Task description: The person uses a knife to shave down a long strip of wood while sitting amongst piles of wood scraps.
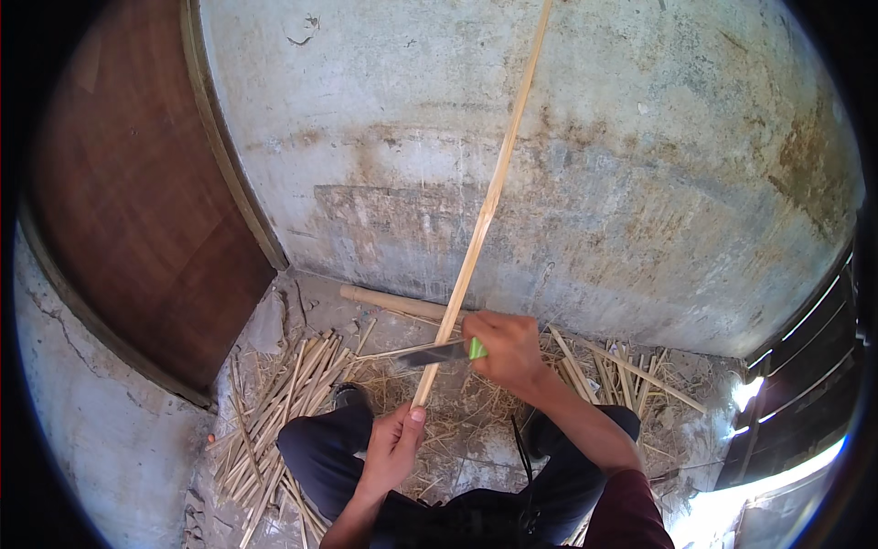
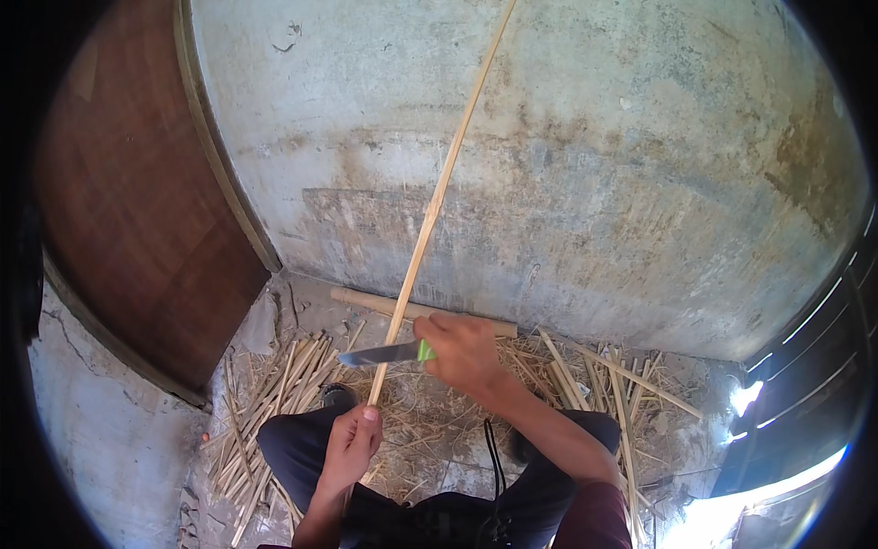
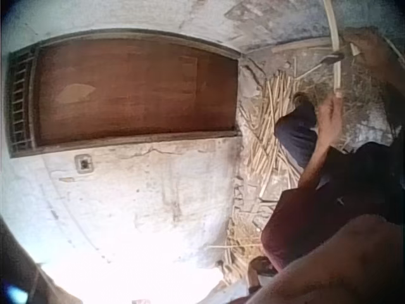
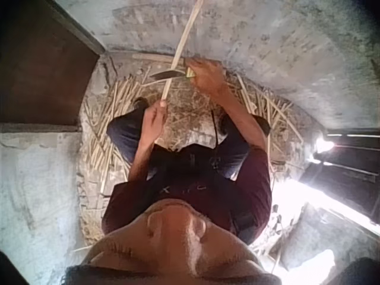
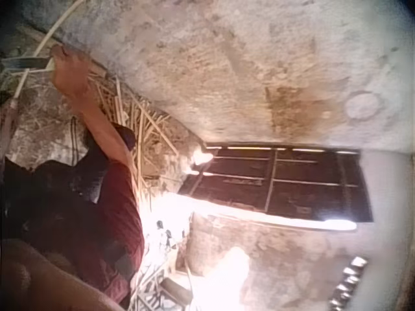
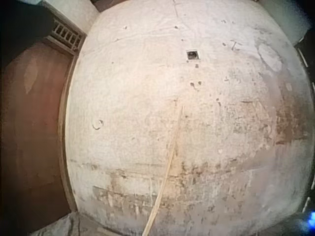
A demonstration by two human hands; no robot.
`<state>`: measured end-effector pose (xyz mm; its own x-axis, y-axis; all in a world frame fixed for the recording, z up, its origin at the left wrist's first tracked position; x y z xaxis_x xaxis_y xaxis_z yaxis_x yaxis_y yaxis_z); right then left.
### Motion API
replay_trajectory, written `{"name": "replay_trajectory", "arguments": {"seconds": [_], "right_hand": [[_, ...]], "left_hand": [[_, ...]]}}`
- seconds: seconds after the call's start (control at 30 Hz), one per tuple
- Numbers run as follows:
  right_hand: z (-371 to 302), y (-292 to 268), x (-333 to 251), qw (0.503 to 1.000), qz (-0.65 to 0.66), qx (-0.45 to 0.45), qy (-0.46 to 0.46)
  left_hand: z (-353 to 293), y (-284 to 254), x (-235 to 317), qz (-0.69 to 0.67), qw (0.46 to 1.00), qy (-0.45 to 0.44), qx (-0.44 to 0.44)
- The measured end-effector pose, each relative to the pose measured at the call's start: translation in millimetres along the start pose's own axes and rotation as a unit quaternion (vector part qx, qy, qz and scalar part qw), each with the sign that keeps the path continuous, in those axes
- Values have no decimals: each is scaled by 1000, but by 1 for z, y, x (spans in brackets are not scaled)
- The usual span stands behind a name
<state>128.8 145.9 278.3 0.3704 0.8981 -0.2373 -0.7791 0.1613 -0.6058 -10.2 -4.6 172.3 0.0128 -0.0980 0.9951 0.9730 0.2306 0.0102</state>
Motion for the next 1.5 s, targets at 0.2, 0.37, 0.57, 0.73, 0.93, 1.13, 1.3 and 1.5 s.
{"name": "replay_trajectory", "arguments": {"seconds": [0.2,0.37,0.57,0.73,0.93,1.13,1.3,1.5], "right_hand": [[-14,20,-15,994,-66,-64,-51],[-18,28,-14,992,-71,-92,-42],[-19,26,-11,992,-86,-91,-24],[-19,23,-3,991,-115,-71,-15],[-10,14,7,994,-109,-24,-4],[-9,11,20,992,-123,2,22],[10,-30,106,976,-158,58,139],[-1,-26,128,967,-156,87,184]], "left_hand": [[6,7,10,23,999,18,28],[7,6,22,147,984,63,76],[7,10,35,204,970,72,112],[10,10,33,221,965,73,118],[10,13,30,226,964,80,113],[10,13,30,217,966,82,112],[-10,17,12,230,969,53,77],[-17,9,-11,247,967,28,58]]}}
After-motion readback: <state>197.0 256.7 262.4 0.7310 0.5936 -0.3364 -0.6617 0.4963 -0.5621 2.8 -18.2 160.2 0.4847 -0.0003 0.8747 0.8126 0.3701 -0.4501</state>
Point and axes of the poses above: each hand's wrist, its own z-axis towards the middle knuckle, its own y-axis out of the palm, x = y × z, the point moved 8 cm from there along z, towards the middle knuckle, and after that the axes turned 3 degrees about -z, right-handed, at the moved point
